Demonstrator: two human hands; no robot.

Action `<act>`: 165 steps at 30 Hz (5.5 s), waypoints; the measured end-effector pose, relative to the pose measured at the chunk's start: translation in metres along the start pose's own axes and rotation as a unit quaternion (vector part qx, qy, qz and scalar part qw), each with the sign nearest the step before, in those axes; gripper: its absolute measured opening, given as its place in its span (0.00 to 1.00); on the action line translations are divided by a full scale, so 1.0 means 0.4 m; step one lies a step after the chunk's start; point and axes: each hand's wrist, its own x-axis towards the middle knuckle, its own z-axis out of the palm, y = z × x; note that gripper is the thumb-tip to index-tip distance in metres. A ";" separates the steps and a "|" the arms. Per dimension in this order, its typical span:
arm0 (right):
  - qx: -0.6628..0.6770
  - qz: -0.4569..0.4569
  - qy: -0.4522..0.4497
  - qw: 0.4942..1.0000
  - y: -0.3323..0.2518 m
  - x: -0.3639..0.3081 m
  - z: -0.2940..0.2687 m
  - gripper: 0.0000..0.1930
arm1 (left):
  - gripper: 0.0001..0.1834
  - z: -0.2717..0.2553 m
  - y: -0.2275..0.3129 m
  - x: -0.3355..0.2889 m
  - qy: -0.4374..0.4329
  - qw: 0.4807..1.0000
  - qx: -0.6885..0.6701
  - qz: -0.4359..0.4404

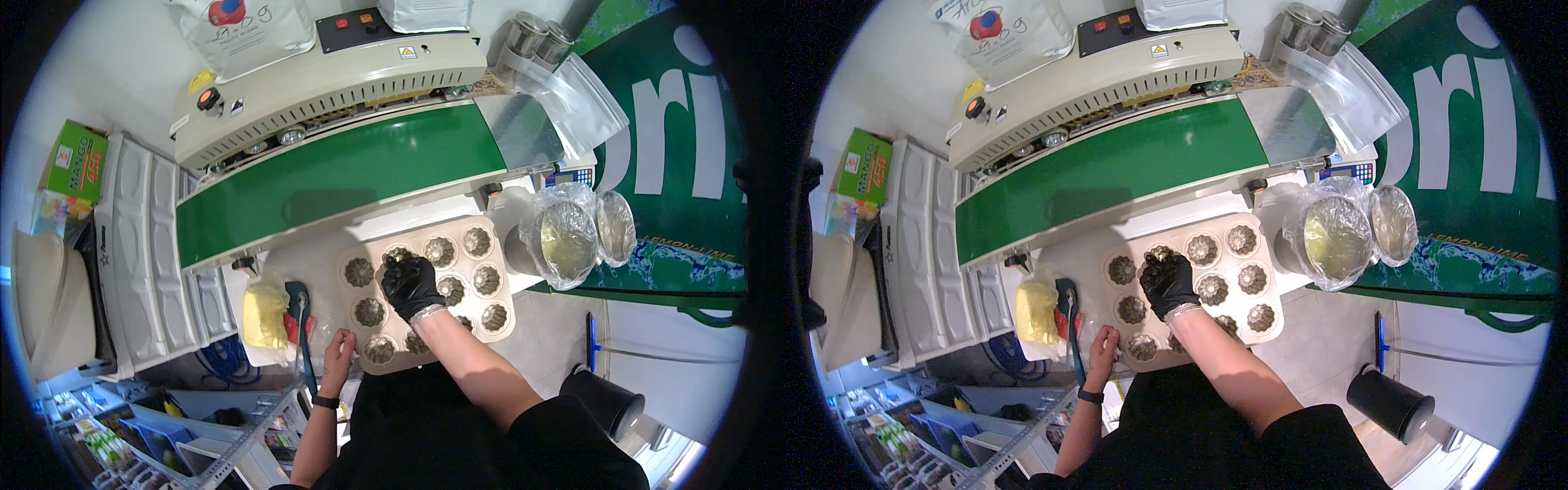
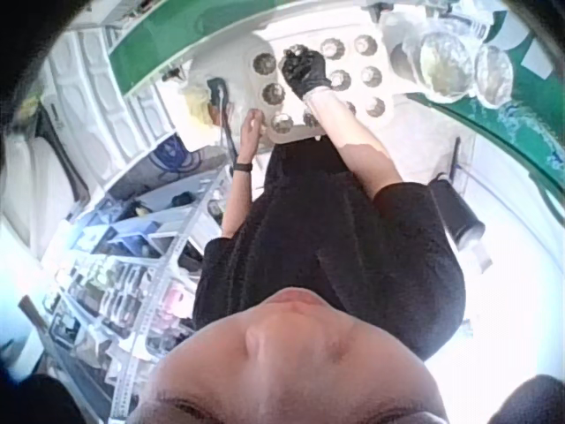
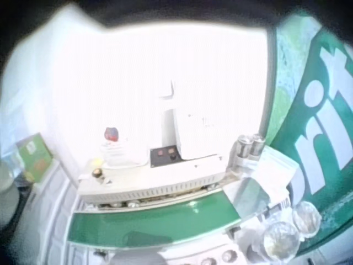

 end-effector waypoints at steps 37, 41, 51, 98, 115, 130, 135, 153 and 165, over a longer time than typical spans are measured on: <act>0.006 -0.055 -0.006 0.998 0.047 0.004 -0.007 0.10 | 0.10 0.001 -0.026 0.008 0.000 1.000 -0.018 -0.007; 0.037 -0.072 0.025 0.996 0.047 -0.011 0.039 0.09 | 0.10 0.005 -0.013 0.004 0.000 0.999 -0.037 -0.030; 0.018 -0.043 -0.026 0.999 0.021 -0.155 0.066 0.11 | 0.09 0.004 -0.028 0.006 0.005 0.999 -0.035 -0.031; -0.357 0.066 0.045 0.931 -0.046 -0.009 0.036 0.13 | 0.11 0.010 -0.044 0.013 0.011 0.999 -0.031 -0.002; -0.512 0.114 0.059 0.849 -0.065 -0.018 0.042 0.21 | 0.11 0.012 -0.033 0.002 0.023 0.999 -0.039 0.006; -0.473 0.117 -0.032 0.873 -0.142 -0.171 0.164 0.17 | 0.10 0.020 -0.028 0.001 0.023 0.998 -0.032 0.046; -0.399 0.028 0.043 0.915 -0.205 -0.250 0.174 0.16 | 0.10 0.026 -0.031 0.002 0.028 0.998 -0.045 0.033; -0.381 -0.032 0.043 0.923 -0.332 -0.318 0.014 0.16 | 0.17 0.036 -0.021 -0.014 0.051 0.992 -0.090 -0.072; -0.610 0.058 -0.036 0.789 -0.213 -0.178 0.050 0.17 | 0.25 0.037 -0.080 -0.010 0.042 0.988 -0.129 -0.071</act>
